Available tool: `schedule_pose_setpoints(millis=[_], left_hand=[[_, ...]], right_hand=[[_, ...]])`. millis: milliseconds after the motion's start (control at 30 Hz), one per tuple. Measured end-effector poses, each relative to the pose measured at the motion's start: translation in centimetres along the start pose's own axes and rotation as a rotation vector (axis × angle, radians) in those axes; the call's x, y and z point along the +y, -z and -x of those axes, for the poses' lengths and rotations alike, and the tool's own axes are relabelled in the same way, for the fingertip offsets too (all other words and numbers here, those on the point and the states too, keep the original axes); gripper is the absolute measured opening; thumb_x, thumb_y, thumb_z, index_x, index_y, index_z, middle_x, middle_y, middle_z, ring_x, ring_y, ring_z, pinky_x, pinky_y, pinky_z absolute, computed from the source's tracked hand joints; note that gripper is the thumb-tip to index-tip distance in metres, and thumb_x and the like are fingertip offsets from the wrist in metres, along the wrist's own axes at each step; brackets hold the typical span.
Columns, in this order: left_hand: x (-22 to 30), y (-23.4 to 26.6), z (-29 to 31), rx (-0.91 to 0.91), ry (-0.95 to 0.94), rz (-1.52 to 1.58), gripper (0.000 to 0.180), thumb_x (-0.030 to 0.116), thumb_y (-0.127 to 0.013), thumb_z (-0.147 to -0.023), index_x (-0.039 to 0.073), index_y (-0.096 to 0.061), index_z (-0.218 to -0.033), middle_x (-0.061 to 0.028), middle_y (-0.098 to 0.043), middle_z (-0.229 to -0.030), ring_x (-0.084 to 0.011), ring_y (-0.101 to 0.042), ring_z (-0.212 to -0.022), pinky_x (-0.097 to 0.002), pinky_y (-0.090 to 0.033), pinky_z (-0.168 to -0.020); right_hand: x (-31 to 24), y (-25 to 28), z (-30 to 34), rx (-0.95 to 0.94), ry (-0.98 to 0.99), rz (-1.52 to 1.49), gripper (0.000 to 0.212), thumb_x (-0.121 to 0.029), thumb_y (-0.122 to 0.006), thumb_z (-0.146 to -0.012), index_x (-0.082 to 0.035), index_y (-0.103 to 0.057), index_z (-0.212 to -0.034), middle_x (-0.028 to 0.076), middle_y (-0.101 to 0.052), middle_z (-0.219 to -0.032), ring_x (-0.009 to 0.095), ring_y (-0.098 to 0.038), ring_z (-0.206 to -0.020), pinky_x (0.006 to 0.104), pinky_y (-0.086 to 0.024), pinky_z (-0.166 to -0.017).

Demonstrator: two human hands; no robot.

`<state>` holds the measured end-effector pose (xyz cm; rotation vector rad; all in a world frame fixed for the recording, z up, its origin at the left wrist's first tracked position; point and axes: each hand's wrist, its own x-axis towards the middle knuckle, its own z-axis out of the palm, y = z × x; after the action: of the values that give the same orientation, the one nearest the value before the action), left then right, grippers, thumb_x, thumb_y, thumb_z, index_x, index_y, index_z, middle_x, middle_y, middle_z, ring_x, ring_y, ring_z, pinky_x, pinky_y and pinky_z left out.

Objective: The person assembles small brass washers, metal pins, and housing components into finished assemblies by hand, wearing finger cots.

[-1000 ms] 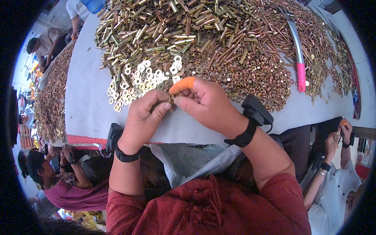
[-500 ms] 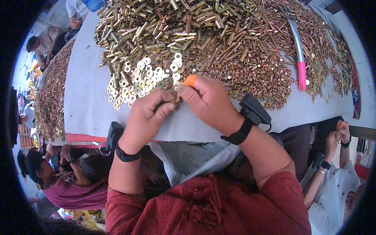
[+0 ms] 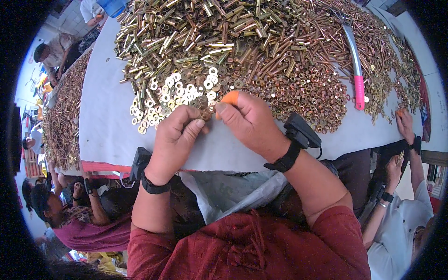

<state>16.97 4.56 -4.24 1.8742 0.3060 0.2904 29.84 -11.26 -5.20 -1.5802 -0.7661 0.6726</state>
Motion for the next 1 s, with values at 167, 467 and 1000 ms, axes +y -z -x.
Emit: schedule_pose_setpoints(millis=[167,467,1000], left_hand=[[0.0,-0.1,0.0,0.012,0.004,-0.019,0.006,0.005,-0.063,-0.092,0.002,-0.058,-0.093,-0.0069,-0.065,-0.074,-0.0159,-0.061,-0.066,-0.0287,-0.050,-0.063],[0.2,-0.1,-0.1,0.017,-0.003,-0.040,0.005,0.004,-0.062,-0.093,0.002,-0.058,-0.093,-0.0064,-0.065,-0.074,-0.0148,-0.060,-0.066,-0.0281,-0.049,-0.063],[1.5,1.2,3.4,-0.100,-0.294,-0.231,0.019,0.014,-0.066,-0.090,0.003,-0.064,-0.106,-0.0153,-0.067,-0.090,-0.0319,-0.066,-0.085,-0.0384,-0.052,-0.075]], right_hand=[[-0.3,0.1,0.0,-0.020,0.032,-0.016,0.024,-0.024,-0.055,-0.101,-0.002,-0.065,-0.102,0.002,-0.064,-0.087,0.009,-0.058,-0.080,0.0249,-0.048,-0.075],[0.4,-0.5,-0.2,0.015,0.071,-0.030,0.023,-0.022,-0.057,-0.100,-0.002,-0.066,-0.103,0.003,-0.065,-0.083,0.010,-0.060,-0.076,0.0260,-0.049,-0.070],[-0.7,0.6,3.4,0.137,0.331,0.498,0.015,-0.015,-0.064,-0.089,-0.004,-0.069,-0.099,0.012,-0.069,-0.090,0.030,-0.067,-0.083,0.0371,-0.052,-0.073]])
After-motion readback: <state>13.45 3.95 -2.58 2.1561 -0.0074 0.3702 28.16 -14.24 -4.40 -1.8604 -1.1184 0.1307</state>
